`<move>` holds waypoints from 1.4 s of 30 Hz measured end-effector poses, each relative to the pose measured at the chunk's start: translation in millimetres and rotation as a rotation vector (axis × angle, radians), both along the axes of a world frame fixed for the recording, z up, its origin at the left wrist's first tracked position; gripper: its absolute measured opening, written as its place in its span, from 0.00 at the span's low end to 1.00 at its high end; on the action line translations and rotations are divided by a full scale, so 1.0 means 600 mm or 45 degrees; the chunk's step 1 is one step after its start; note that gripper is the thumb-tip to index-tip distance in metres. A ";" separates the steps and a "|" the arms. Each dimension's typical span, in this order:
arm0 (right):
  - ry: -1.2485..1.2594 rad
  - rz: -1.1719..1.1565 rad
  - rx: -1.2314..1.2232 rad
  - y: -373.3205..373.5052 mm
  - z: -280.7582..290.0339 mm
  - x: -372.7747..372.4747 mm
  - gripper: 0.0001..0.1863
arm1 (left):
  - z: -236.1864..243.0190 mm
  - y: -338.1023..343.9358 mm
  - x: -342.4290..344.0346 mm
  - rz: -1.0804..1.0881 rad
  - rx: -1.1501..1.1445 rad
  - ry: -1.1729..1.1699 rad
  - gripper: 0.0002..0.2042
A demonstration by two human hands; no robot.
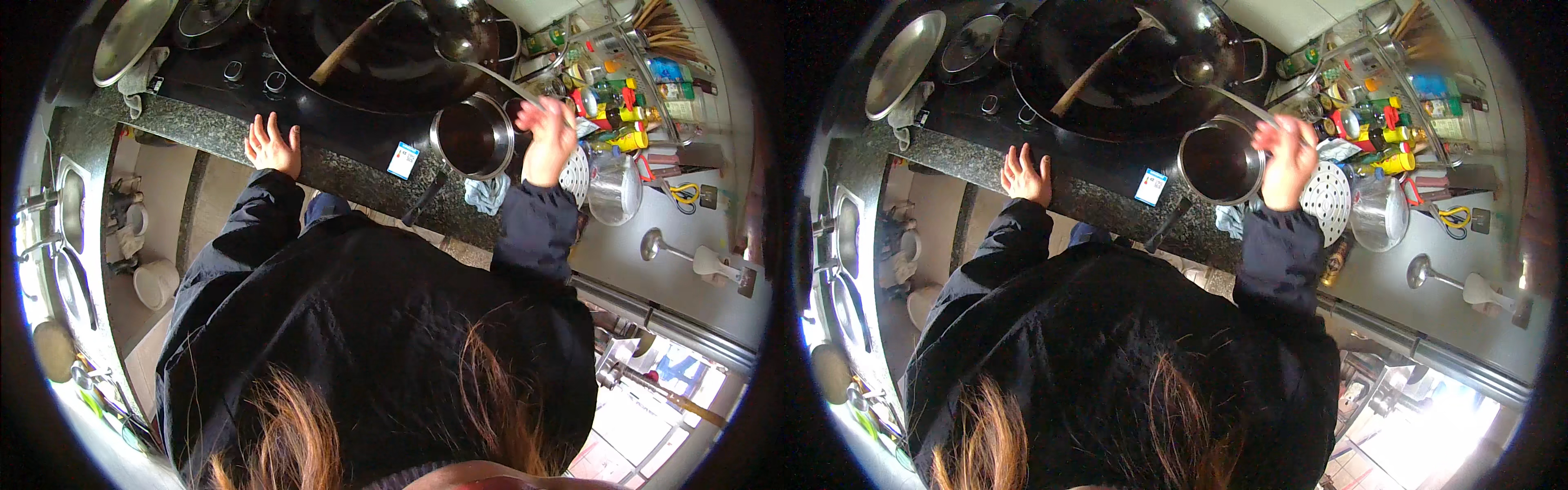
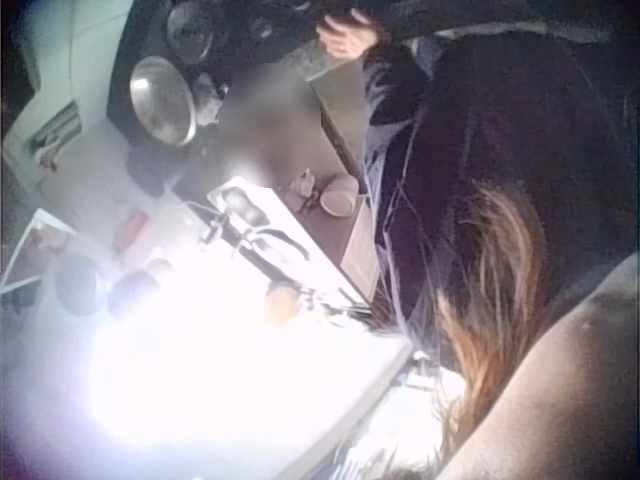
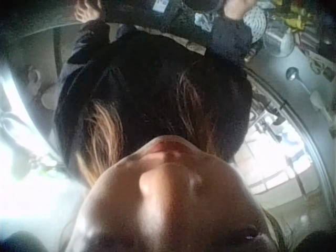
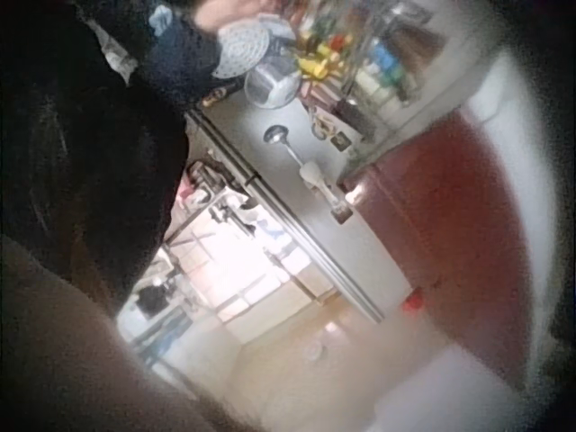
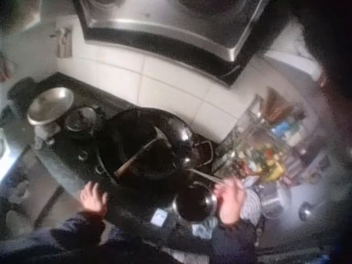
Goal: The person stands at a gas stove and uses a ladle to stir and transfer liquid between a wok and a small pot. They then move to the sink and scrub a metal lid with a sponge under running water.
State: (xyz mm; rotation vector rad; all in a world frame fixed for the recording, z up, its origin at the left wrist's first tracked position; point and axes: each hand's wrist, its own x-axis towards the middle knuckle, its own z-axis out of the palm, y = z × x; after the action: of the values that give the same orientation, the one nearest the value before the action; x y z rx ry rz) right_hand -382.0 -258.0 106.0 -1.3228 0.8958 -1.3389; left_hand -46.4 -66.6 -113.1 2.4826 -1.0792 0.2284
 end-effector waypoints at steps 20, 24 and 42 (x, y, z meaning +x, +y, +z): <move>0.305 0.433 0.240 -0.095 -0.066 0.185 0.14 | 0.010 -0.001 -0.002 0.014 0.002 0.029 0.29; 0.152 0.437 0.366 -0.082 -0.051 0.164 0.12 | 0.011 -0.001 -0.001 0.013 0.006 0.027 0.29; -0.014 -0.150 0.191 0.070 0.044 -0.130 0.13 | 0.000 -0.002 0.000 0.000 0.017 0.002 0.29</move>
State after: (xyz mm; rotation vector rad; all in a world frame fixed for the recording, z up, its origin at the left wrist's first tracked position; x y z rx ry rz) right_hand -460.0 -216.3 132.4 -1.1615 1.0592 -1.3400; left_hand -46.2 -67.7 -113.2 2.4941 -1.0832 0.2200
